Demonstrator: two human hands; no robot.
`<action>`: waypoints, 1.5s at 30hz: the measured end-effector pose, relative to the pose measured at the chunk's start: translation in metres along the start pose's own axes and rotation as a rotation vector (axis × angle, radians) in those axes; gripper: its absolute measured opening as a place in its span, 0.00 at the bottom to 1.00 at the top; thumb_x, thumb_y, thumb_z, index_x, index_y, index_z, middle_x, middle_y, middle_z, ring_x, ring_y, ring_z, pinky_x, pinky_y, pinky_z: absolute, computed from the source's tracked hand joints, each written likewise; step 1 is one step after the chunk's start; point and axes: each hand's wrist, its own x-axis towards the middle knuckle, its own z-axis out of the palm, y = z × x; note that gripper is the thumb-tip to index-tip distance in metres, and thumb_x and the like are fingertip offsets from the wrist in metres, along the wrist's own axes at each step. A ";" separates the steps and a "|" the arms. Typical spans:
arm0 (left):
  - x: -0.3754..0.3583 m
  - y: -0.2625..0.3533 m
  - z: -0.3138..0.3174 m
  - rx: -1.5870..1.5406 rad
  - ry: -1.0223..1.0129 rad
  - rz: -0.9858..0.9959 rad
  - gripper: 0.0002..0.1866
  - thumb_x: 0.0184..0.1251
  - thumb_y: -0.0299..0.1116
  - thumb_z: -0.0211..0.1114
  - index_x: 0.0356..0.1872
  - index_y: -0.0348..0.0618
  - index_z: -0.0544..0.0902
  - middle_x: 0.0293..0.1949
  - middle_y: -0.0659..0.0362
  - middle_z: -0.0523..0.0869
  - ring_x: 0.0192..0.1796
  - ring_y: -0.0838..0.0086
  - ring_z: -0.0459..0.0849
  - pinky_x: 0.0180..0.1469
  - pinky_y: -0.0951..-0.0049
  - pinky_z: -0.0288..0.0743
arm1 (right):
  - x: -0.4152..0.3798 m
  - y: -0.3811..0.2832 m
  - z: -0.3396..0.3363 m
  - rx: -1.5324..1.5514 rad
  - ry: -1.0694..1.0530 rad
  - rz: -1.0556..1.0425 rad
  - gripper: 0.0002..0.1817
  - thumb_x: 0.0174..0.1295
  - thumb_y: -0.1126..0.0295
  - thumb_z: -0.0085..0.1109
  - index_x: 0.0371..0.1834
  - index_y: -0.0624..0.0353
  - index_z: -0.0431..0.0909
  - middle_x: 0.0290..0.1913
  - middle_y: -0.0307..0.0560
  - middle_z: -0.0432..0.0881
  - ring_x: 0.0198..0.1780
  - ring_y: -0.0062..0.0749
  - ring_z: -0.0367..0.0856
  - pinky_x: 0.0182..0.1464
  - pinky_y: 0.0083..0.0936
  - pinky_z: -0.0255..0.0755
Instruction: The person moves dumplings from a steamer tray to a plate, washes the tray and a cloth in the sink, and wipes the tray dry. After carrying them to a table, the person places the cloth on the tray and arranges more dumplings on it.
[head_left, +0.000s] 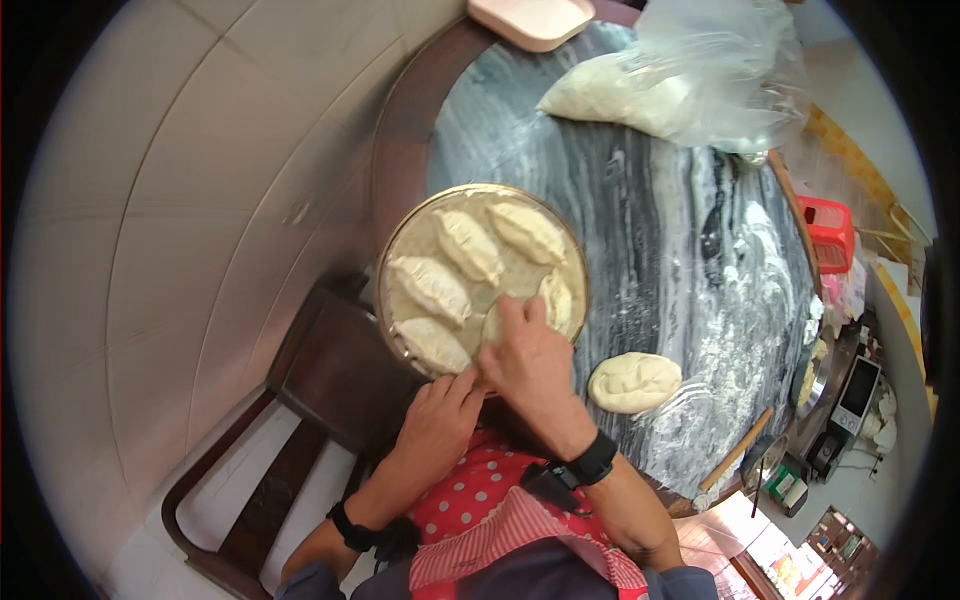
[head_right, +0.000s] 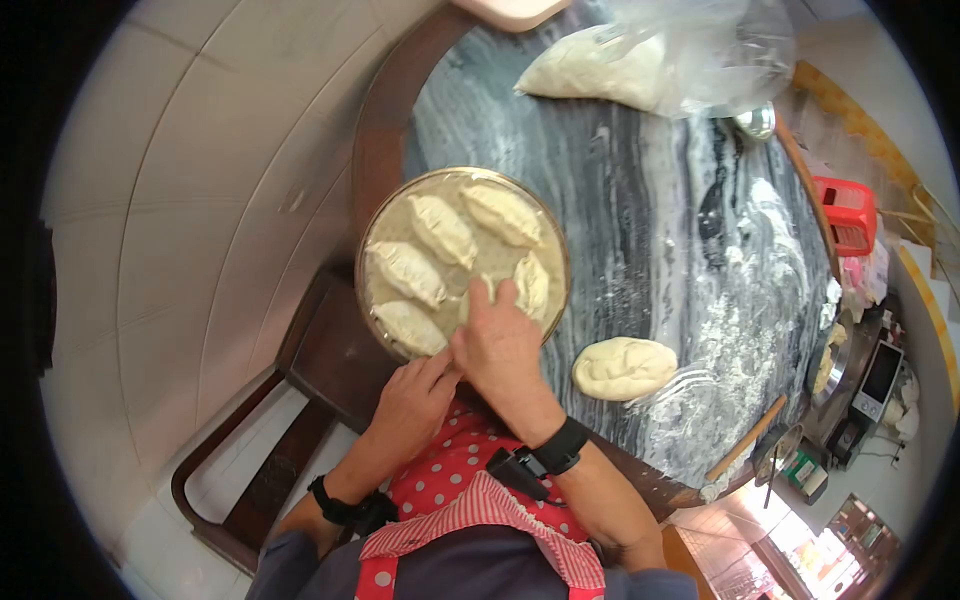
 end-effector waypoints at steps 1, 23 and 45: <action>0.001 -0.001 0.001 0.000 0.017 0.033 0.20 0.57 0.25 0.59 0.53 0.33 0.77 0.54 0.50 0.77 0.48 0.59 0.77 0.48 0.62 0.71 | -0.001 0.000 0.000 0.002 0.024 -0.056 0.26 0.47 0.72 0.62 0.53 0.62 0.69 0.42 0.61 0.70 0.31 0.54 0.81 0.31 0.45 0.76; -0.017 -0.063 -0.027 -1.026 0.594 -0.905 0.22 0.69 0.29 0.58 0.62 0.33 0.71 0.52 0.53 0.80 0.47 0.74 0.81 0.46 0.74 0.78 | 0.015 0.098 -0.044 0.258 0.267 0.170 0.19 0.58 0.69 0.51 0.51 0.65 0.76 0.44 0.61 0.81 0.47 0.58 0.79 0.49 0.45 0.74; -0.007 -0.069 -0.008 -1.436 0.457 -0.910 0.17 0.74 0.34 0.54 0.58 0.37 0.74 0.48 0.56 0.83 0.47 0.70 0.83 0.46 0.68 0.80 | 0.042 0.125 -0.038 0.524 0.143 0.266 0.17 0.56 0.71 0.56 0.45 0.70 0.82 0.39 0.64 0.84 0.44 0.54 0.84 0.49 0.37 0.75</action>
